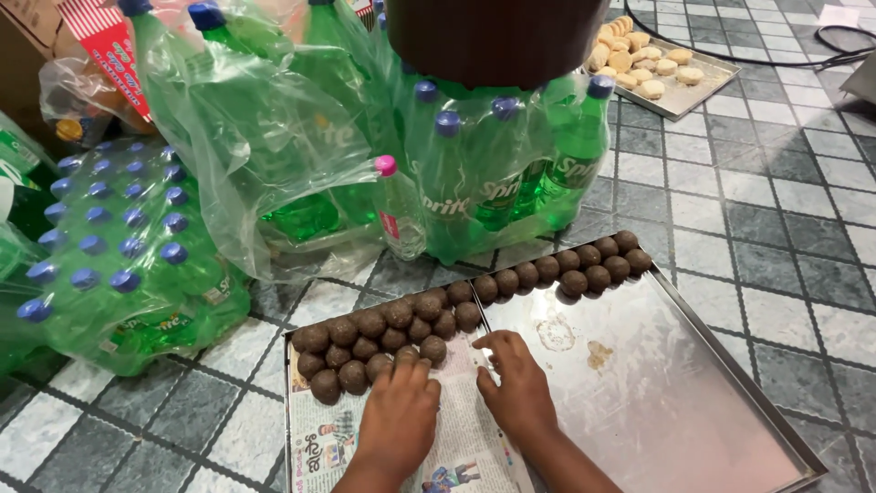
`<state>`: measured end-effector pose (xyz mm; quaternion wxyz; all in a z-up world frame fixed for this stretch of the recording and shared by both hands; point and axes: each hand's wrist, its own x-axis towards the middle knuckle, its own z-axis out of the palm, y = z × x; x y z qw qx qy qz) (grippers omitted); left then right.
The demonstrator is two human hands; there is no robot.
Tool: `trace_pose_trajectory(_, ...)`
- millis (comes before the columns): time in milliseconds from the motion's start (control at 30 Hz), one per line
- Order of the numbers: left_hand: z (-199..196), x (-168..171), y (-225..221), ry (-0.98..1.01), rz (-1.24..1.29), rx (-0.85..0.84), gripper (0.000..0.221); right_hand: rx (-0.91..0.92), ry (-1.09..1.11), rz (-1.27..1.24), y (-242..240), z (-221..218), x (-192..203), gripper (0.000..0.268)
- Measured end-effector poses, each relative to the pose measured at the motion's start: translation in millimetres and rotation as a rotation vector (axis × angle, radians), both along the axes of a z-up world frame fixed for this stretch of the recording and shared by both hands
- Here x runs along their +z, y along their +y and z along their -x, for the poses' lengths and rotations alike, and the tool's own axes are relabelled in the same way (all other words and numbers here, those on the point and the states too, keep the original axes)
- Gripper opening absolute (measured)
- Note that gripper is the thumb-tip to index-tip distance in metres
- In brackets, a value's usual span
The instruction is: Organize brown round food items into rows on a metal tray.
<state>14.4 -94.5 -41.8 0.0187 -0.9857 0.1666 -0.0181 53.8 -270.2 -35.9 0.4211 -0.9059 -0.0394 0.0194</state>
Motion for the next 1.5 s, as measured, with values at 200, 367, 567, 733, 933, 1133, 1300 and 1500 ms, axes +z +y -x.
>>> trace_pose_trajectory(200, 20.5, 28.7, 22.6, -0.052, 0.357, 0.314, 0.015, 0.021, -0.135, 0.007, 4.5, -7.4, -12.1, 0.025)
trace_pose_trajectory(367, 20.9, 56.5, 26.4, -0.090, 0.409, 0.498, 0.019, -0.043, -0.170, 0.083, 6.9, -12.1, -0.3, 0.036)
trace_pose_trajectory(567, 8.7, 34.3, 16.3, -0.278, 0.375, 0.404, 0.025, -0.121, -0.006, 0.062, -1.2, -19.3, -4.4, 0.030)
trace_pose_trajectory(733, -9.0, 32.5, -11.1, -0.494, 0.455, 0.125, 0.038, -0.174, -0.011, 0.010, -24.0, -33.1, -14.1, 0.028)
trace_pose_trajectory(933, -54.1, 39.9, -64.5, -0.119, 0.530, 0.154, 0.015, 0.064, -0.119, 0.239, -71.4, -58.5, -12.1, 0.064)
trace_pose_trajectory(1133, -98.2, 14.6, -136.6, -0.135, 0.647, -0.055, 0.016, -0.048, 0.118, 0.445, -105.1, -97.0, -0.6, 0.062)
trace_pose_trajectory(1300, -91.4, -0.6, -149.9, -0.149, 0.636, -0.038, 0.010, -0.055, 0.093, 0.441, -106.2, -111.6, -2.8, 0.074)
trace_pose_trajectory(1500, -93.0, 2.4, -133.8, -0.039, 0.608, 0.063, 0.013, -0.125, -0.138, 0.418, -113.4, -122.1, -39.6, 0.069)
